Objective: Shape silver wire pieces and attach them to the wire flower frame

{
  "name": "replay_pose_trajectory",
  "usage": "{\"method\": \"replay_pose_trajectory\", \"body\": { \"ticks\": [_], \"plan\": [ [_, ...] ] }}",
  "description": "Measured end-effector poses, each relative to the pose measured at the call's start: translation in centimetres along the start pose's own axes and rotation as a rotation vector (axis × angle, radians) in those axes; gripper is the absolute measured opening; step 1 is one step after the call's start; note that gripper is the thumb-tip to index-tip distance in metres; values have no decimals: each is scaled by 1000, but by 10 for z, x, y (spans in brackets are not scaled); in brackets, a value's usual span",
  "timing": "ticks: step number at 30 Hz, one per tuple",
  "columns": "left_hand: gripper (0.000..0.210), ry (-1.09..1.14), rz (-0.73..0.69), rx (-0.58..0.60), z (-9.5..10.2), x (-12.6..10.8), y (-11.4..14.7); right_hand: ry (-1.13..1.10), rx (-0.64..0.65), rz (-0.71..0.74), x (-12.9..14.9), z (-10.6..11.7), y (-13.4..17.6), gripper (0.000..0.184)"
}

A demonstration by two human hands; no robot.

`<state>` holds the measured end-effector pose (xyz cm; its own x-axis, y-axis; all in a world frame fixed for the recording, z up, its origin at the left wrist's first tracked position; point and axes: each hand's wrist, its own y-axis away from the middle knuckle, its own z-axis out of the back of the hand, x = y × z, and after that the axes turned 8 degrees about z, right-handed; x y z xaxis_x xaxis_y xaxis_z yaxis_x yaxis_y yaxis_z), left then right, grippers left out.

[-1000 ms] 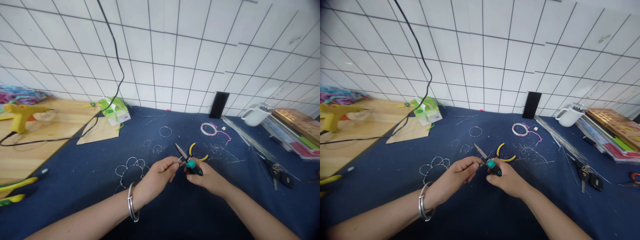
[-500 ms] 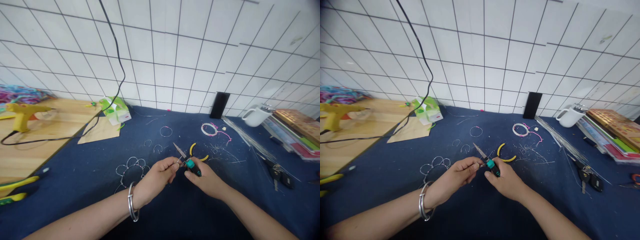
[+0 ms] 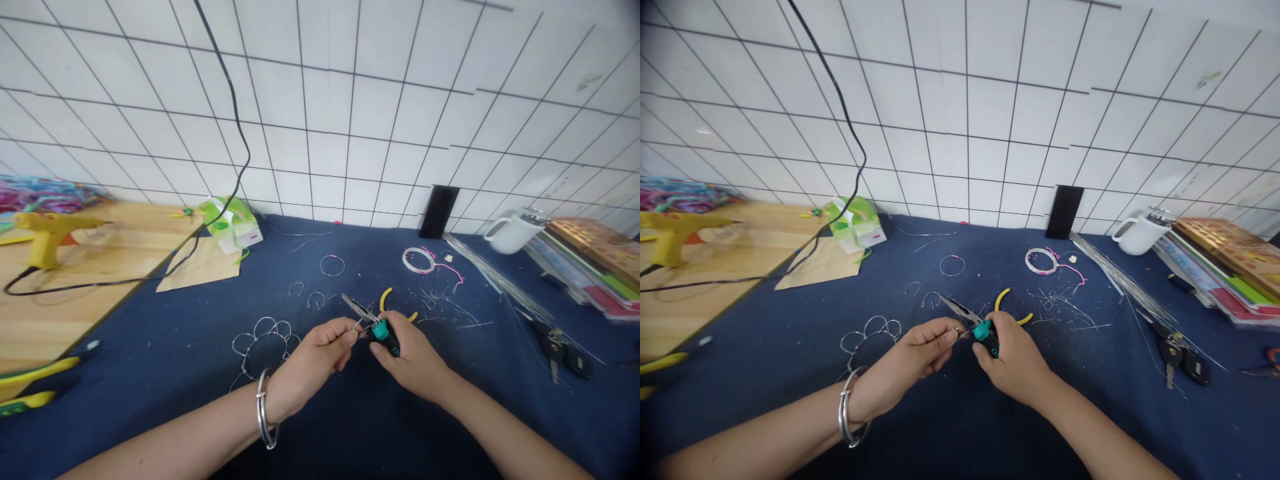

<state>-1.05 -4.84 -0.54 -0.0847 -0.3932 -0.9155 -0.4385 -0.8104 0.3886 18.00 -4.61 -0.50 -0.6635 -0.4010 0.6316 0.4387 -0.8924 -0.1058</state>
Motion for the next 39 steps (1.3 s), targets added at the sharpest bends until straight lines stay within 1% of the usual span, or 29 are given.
{"method": "replay_pose_trajectory", "body": {
  "ticks": [7, 12, 24, 32, 39],
  "plan": [
    [26, -3, 13, -15, 0, -2, 0, -3, -31, 8, -1, 0, 0, 26],
    [25, 7, 20, -21, -1, -1, 1, 3, -28, 19, -1, 0, 0, 23],
    [25, 45, 32, -9, -2, 0, 1, 51, -46, 33, -3, -2, 0, 24],
    [25, 87, 25, 12, -3, -1, 3, 83, -40, 28, -1, -1, 2, 21],
    [24, 111, -6, 21, -3, 0, 4, 137, -79, 122, -8, -6, 2, 21]
  ]
}}
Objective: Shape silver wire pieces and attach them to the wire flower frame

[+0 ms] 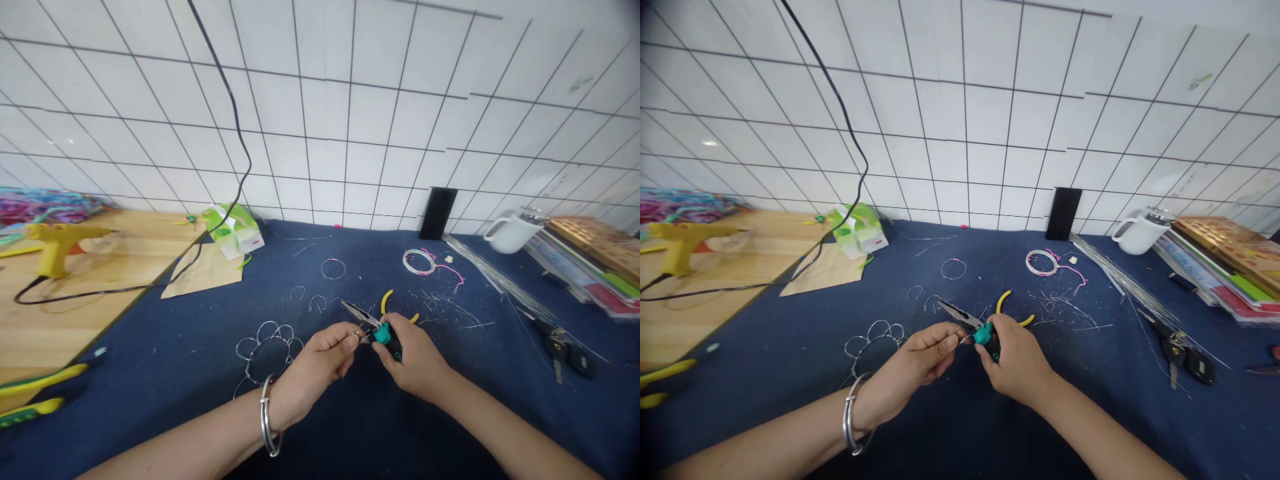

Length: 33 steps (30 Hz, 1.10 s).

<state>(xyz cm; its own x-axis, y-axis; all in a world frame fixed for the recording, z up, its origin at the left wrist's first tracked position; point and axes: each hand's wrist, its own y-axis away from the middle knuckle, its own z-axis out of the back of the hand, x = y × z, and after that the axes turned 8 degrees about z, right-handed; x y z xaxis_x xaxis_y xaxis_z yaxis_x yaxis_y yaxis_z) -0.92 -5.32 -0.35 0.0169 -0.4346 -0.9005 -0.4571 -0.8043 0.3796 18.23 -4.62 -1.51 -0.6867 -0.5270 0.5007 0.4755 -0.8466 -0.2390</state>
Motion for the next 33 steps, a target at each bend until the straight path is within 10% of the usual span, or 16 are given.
{"method": "replay_pose_trajectory", "body": {
  "ticks": [7, 16, 25, 33],
  "plan": [
    [23, -24, -24, -3, 2, 5, -3, 82, -66, 80, -9, -1, -1, 25],
    [24, -105, -135, 26, 13, 2, -13, -472, 92, -51, 10, -3, -2, 8],
    [24, 104, 72, 56, 1, -1, -1, 335, -100, 126, -21, 6, -9, 33],
    [23, 68, 11, 42, 4, -6, -2, -119, -15, -6, -2, 1, -10, 17]
  ]
}}
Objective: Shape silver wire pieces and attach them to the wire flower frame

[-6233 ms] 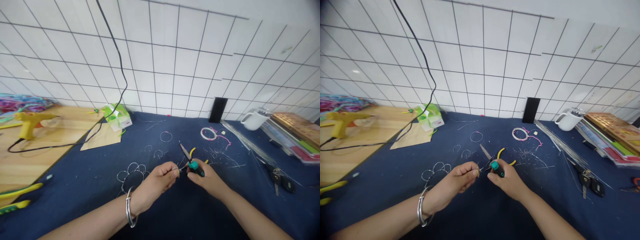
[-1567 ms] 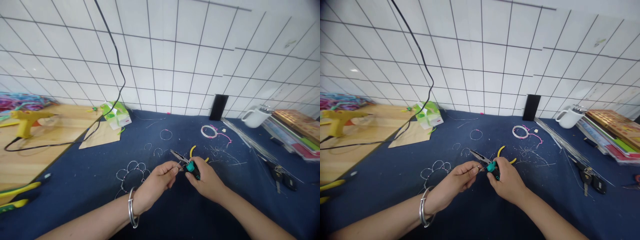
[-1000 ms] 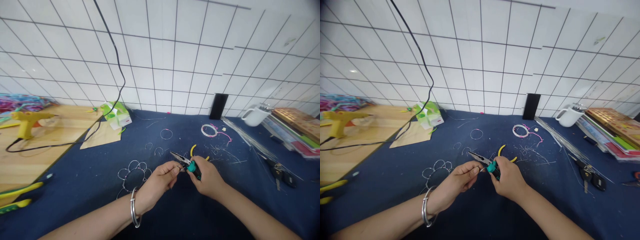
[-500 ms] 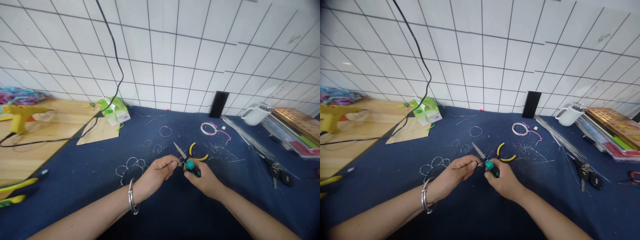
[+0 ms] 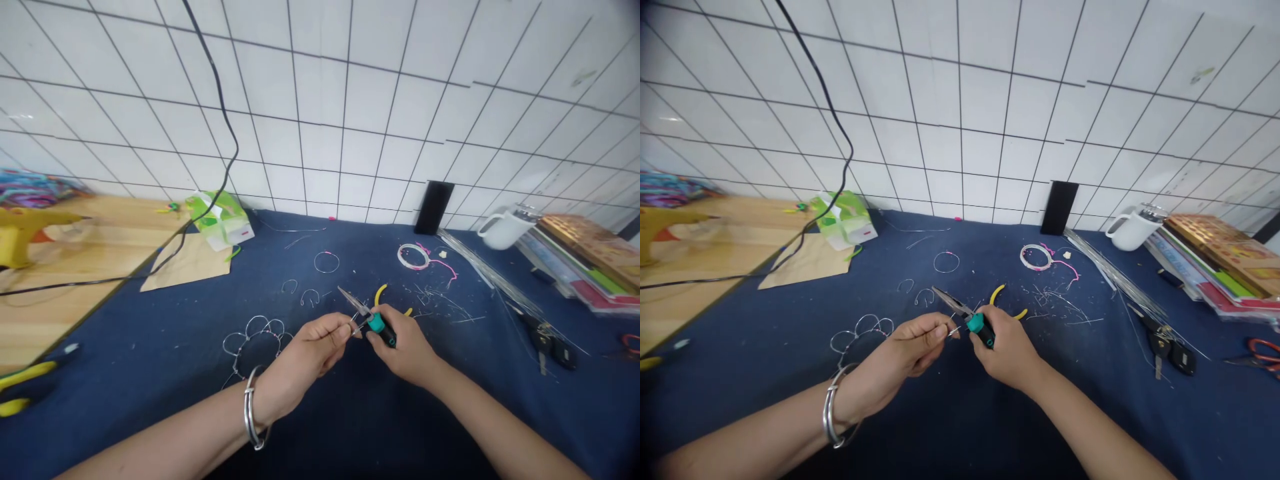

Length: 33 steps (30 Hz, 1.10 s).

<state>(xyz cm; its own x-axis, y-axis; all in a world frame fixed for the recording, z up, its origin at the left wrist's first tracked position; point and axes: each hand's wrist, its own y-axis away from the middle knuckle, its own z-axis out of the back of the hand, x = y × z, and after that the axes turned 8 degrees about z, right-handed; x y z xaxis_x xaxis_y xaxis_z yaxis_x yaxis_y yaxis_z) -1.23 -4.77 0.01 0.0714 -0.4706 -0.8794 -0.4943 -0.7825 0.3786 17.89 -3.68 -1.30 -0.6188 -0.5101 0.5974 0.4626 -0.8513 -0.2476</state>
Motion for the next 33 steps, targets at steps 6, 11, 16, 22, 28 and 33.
{"method": "replay_pose_trajectory", "body": {
  "ticks": [6, 11, 16, 22, 28, 33],
  "plan": [
    [24, 8, 19, -16, -2, 3, -3, -176, 95, -83, 4, 4, -2, 17],
    [25, 2, 32, -9, -2, 5, -3, -161, 77, -91, 3, 2, -1, 21],
    [25, -11, 20, -4, -1, 3, 0, -90, 33, -39, 1, -3, 2, 14],
    [24, -34, 19, 6, 1, 3, -2, 115, -19, 66, -12, -6, 2, 21],
    [24, -49, 42, 5, 2, 3, -2, 297, -66, 108, -22, -1, -2, 32],
    [22, -135, -71, -28, 10, -2, -8, -192, -8, -45, 1, -7, -1, 8]
  ]
}}
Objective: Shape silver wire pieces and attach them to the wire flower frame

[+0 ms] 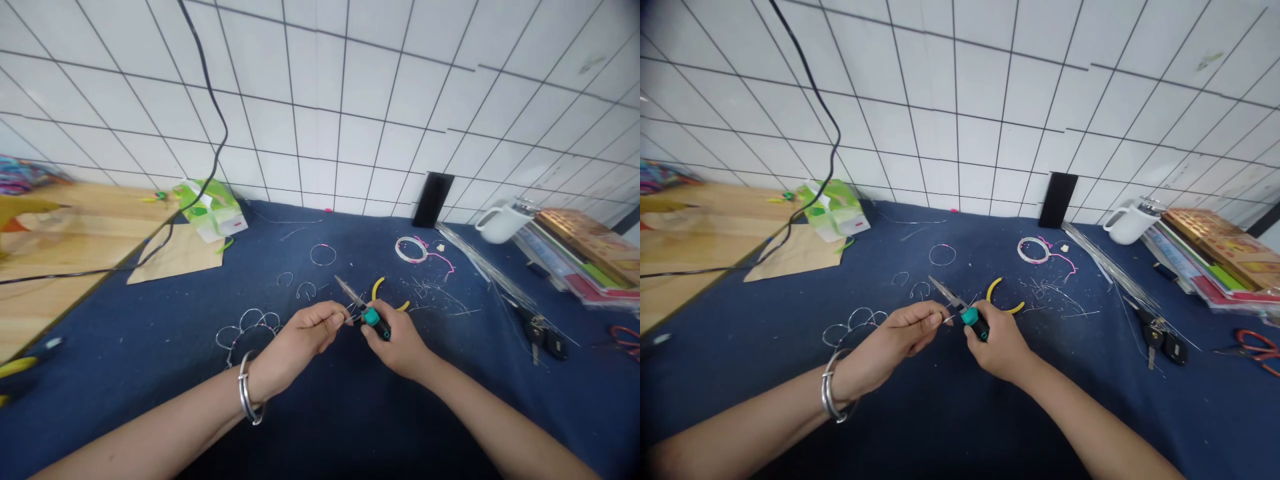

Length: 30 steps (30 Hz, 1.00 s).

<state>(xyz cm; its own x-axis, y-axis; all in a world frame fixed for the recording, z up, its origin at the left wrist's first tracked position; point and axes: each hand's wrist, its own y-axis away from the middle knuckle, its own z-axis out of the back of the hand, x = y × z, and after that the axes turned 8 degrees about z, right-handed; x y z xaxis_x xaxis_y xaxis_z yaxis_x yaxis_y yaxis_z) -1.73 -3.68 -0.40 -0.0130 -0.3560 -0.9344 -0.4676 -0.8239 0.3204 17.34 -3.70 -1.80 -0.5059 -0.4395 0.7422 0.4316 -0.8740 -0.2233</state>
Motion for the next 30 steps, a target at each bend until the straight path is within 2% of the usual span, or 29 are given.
{"method": "replay_pose_trajectory", "body": {
  "ticks": [1, 3, 5, 6, 8, 9, 11, 13, 15, 17, 19, 21, 24, 27, 30],
  "plan": [
    [22, -21, -19, -6, 2, 0, -2, -140, 46, -55, 4, -3, 1, 3],
    [23, -47, -40, -16, 5, 1, -5, -417, 166, -151, 8, -8, 2, 6],
    [23, -43, -38, -23, 7, 2, -7, -507, 226, -172, 7, -9, 2, 8],
    [23, -30, -31, -23, 6, 3, -7, -434, 202, -143, 4, -7, 1, 7],
    [23, 13, 3, -11, 5, 4, -5, -104, 84, -29, -4, 0, -2, 6],
    [23, 41, 30, 3, 3, 5, -4, 96, 7, 33, -8, 3, -4, 14],
    [23, 102, 92, 32, 0, 6, -3, 424, -69, 116, -16, 10, -8, 27],
    [24, 161, 139, 52, -2, 7, -1, 559, -99, 129, -18, 12, -10, 30],
    [24, 199, 153, 64, -3, 8, 0, 445, -97, 78, -15, 11, -11, 23],
    [24, 201, 150, 62, -3, 9, 1, 141, -52, -29, -9, 10, -13, 15],
    [24, 176, 134, 40, -1, 9, 0, -125, -6, -118, -6, 12, -15, 15],
    [25, 160, 113, 15, 1, 9, -1, -147, -18, -140, -9, 19, -17, 14],
    [26, 168, 112, 11, 3, 10, -4, 209, -35, -144, -23, 30, -19, 14],
    [25, 190, 119, 29, 3, 12, -6, 525, -50, -176, -41, 39, -19, 26],
    [24, 210, 130, 34, 3, 12, -6, 813, -127, -152, -54, 48, -16, 39]
  ]
}}
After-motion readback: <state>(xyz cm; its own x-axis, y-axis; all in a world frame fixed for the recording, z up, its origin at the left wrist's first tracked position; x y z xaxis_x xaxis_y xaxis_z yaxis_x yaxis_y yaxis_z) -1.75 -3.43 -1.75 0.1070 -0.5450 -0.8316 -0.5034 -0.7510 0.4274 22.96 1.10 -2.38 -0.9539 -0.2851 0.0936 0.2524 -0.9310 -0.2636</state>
